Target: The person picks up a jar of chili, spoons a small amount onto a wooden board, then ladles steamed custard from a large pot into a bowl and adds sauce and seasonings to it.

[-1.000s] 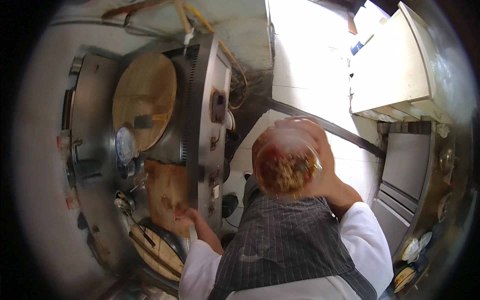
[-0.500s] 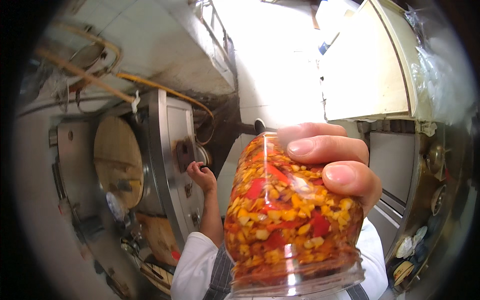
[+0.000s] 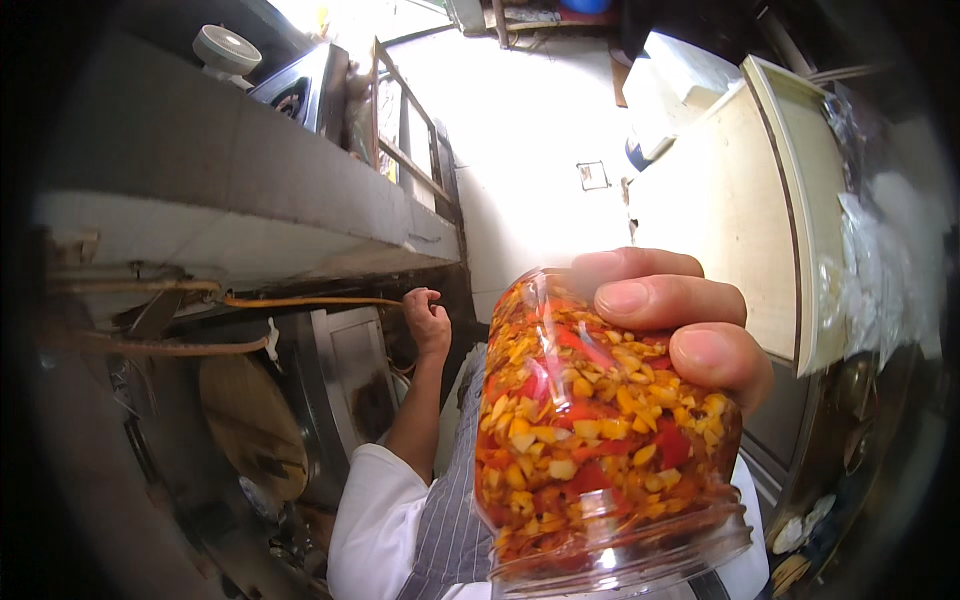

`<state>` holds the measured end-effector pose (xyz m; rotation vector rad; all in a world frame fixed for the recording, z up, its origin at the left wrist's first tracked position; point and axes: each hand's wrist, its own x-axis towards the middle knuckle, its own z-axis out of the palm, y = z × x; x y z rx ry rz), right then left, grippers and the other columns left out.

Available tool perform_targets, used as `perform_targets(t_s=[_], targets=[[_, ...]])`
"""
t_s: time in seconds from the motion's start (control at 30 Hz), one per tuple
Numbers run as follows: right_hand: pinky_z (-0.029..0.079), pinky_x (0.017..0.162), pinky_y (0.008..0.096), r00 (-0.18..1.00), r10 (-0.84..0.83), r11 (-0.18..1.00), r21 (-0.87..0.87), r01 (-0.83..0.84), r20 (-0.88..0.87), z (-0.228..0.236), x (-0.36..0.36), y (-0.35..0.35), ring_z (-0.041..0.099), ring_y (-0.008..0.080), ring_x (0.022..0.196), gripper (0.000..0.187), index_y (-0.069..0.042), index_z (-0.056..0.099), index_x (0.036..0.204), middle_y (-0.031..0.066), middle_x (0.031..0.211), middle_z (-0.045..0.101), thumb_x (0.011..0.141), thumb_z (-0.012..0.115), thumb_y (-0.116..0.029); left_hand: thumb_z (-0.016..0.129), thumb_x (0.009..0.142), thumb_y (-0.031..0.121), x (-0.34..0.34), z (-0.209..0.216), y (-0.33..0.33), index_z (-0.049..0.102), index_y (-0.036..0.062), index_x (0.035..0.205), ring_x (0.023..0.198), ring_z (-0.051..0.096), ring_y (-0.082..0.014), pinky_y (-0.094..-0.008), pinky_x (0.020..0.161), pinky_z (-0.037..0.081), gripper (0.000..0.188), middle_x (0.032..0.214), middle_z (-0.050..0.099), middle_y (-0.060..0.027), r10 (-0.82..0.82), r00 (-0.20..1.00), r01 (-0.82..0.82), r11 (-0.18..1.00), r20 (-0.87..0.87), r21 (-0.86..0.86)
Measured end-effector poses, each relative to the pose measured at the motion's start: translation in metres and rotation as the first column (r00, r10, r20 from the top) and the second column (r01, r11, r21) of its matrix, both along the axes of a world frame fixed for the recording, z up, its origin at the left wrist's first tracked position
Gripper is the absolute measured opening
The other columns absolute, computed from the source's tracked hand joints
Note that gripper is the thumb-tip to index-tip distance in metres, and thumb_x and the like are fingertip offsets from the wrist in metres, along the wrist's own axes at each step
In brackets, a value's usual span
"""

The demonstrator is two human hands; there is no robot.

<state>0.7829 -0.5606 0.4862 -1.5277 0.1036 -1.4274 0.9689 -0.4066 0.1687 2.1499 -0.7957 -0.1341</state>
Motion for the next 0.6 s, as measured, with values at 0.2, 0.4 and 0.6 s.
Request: perform_targets(t_s=[0.2,0.4,0.6], targets=[[0.05,0.09,0.0381,0.981,0.181,0.983,-0.029,-0.184,-0.071,-0.023,0.007,-0.129,0.057,0.0286,0.106,0.074,-0.008,0.043,0.122,0.015,0.112,0.054,0.061,0.085,-0.016,0.051,0.069,-0.005,0.011,-0.017,-0.085,0.056,0.0026,0.086,0.086,0.053,-0.0285,-0.0367,0.077,0.045,0.019,0.09,0.054,-0.0124,0.099,0.987,-0.099,0.995,0.127,-0.007],[0.043,0.098,0.0349,0.795,0.414,0.908,0.139,-0.395,-0.444,-0.048,0.025,-0.229,0.05,0.0269,0.116,0.103,-0.006,0.035,0.13,0.0139,0.123,0.047,0.046,0.093,-0.016,0.06,0.079,0.002,-0.011,0.044,-0.156,0.058,0.0014,0.099,0.083,0.057,-0.015,-0.0269,0.074,0.048,0.02,0.092,0.057,-0.0066,0.185,0.905,-0.295,0.922,-0.384,-0.25],[0.048,0.095,0.036,0.571,0.756,0.651,0.452,-0.61,-0.319,-0.074,0.073,-0.238,0.051,0.0228,0.115,0.104,-0.007,0.032,0.131,0.0103,0.123,0.044,0.045,0.091,-0.005,0.078,0.07,0.044,-0.015,0.236,-0.182,0.047,0.0048,0.121,0.117,0.047,-0.0248,-0.0372,0.097,0.039,0.072,0.124,0.05,-0.014,-0.219,0.976,0.196,0.843,0.013,-0.501]])
